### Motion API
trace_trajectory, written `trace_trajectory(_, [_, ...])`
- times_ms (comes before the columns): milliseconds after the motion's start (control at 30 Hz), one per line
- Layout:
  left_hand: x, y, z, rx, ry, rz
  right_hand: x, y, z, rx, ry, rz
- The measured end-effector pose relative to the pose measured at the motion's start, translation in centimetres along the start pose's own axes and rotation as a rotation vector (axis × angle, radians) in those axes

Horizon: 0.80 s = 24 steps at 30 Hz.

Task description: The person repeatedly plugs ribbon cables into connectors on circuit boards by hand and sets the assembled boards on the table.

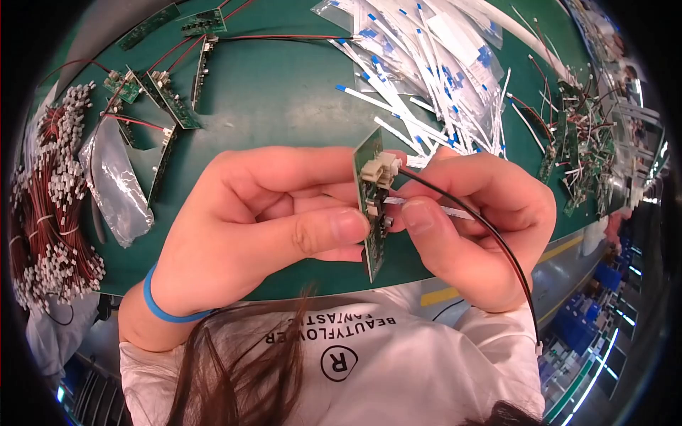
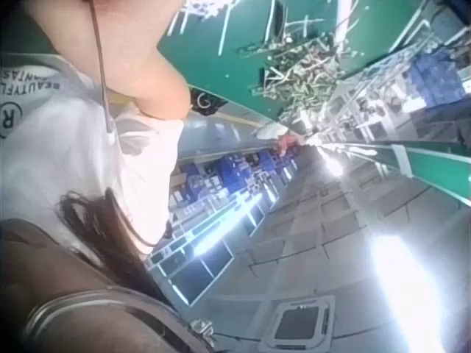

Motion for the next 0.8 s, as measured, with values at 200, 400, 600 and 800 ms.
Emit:
trace_trajectory(200, [0.2, 0.2, -0.1, 0.000, 0.020, 0.019, -0.5, 0.1, 0.4, 0.077, 0.014, 0.111])
trace_trajectory(400, [0.3, 0.1, -0.3, 0.008, 0.024, -0.040, -0.8, 0.2, 0.1, 0.063, 0.011, 0.152])
trace_trajectory(600, [0.2, -0.2, -0.2, -0.056, -0.006, -0.097, -0.8, 0.2, 0.2, 0.068, -0.022, 0.158])
trace_trajectory(800, [-0.1, -0.9, 0.1, -0.077, 0.046, -0.216, -1.4, 0.8, 0.0, 0.067, 0.059, -0.030])
Point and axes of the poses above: each hand's wrist, its own z-axis away from the middle knuckle, its own y-axis out of the palm, x = y × z, the point moved 10 cm from there along -z, towards the middle knuckle, and after that the axes turned 7 degrees about y, right-handed, at the moved point
